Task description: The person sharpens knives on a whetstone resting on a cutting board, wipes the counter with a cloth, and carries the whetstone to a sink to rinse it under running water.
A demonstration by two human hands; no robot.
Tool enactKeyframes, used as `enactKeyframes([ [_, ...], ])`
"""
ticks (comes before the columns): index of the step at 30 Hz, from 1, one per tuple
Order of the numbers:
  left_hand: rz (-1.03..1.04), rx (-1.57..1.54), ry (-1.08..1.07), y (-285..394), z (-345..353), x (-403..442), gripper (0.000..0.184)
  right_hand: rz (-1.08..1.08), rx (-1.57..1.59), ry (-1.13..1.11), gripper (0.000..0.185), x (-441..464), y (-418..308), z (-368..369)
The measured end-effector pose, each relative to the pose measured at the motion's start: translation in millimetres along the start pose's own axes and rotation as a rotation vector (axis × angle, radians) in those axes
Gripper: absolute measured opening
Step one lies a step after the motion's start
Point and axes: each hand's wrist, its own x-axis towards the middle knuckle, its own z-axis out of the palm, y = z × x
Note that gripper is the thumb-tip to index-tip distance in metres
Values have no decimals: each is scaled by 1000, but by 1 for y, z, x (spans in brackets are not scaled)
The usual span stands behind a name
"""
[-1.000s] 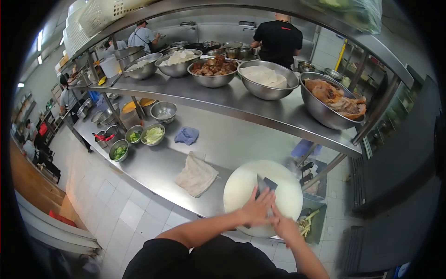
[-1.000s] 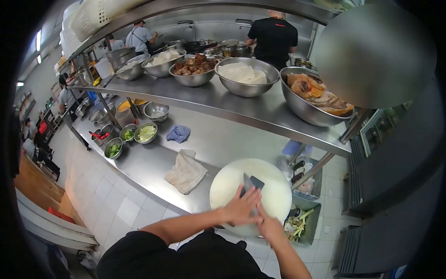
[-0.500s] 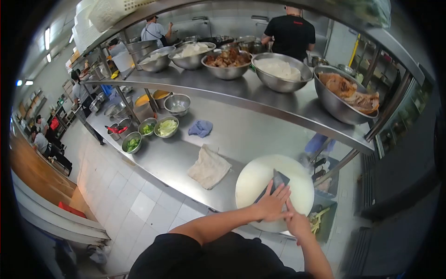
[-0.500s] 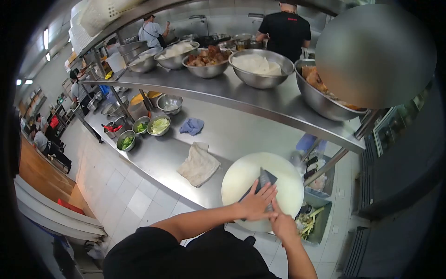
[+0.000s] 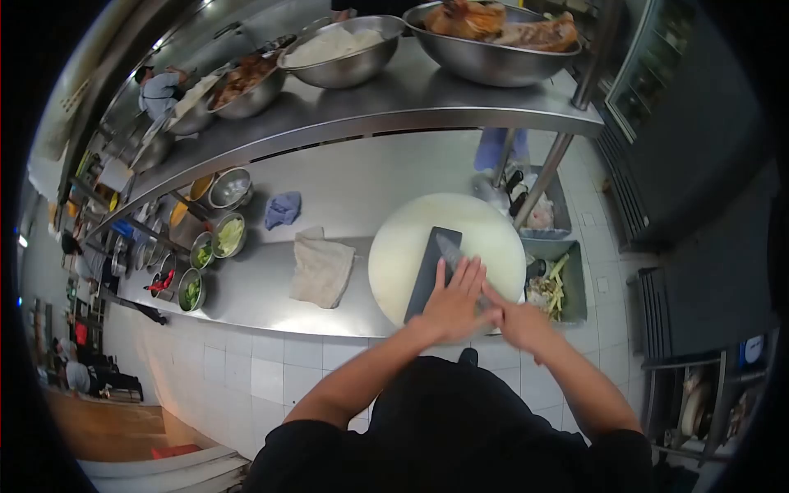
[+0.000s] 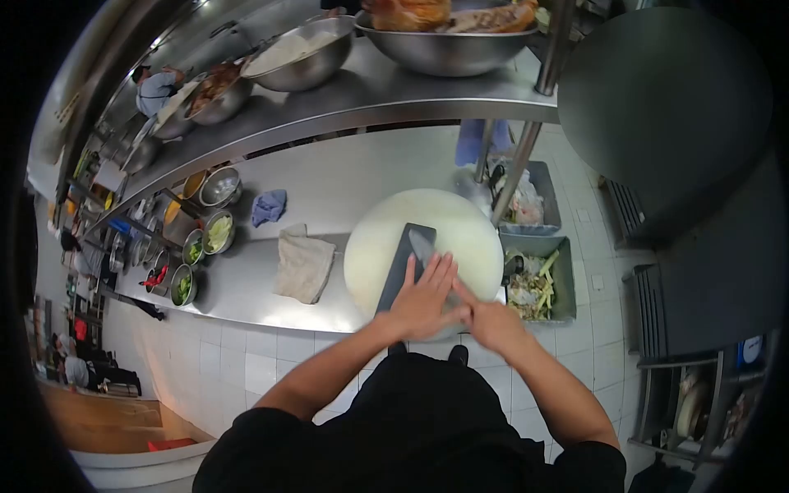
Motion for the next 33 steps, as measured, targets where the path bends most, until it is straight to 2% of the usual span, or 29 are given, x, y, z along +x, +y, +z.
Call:
enactKeyframes([
  [1,9,-7,-13,17,8,-26,106,14,8,-6,62,-20,8,18],
  [3,10,-5,-14,40,13,-54,108,-94,-78,32,59,-47,17,35],
  [6,2,-31,29,26,19,-23,108,-54,-94,22,62,-21,22,18],
  [9,-37,2,1,-8,-3,42,106,-131,-18,223,62,50,36,13],
  [11,-89,-40,-98,-20,-16,58,106,-96,-25,191,63,54,24,2],
  [14,-31,4,-32,-1,-3,16,107,-76,79,97,64,16,18,7],
  [17,-18,30,-77,39,7,-52,110,-123,33,19,64,-27,27,36],
  [19,-13,52,-38,32,12,-41,111,-27,-53,-60,66,-39,16,31],
  [22,-55,48,37,-4,12,13,108,-55,-57,128,66,24,21,16],
  [24,-143,20,-59,-28,-9,60,104,-83,3,228,60,70,15,2],
  [27,-151,1,-100,-32,-24,61,102,-82,41,178,58,70,3,-8],
  [28,-149,-20,-79,-23,-20,46,104,-32,-3,79,59,61,2,-2],
  [30,-74,28,5,-4,7,-4,107,-22,100,-3,64,3,-10,-2],
  [32,-65,43,-17,26,9,-47,110,-119,4,48,66,-21,14,46],
  [33,-63,48,-9,20,9,-39,110,-122,0,56,66,-13,12,39],
])
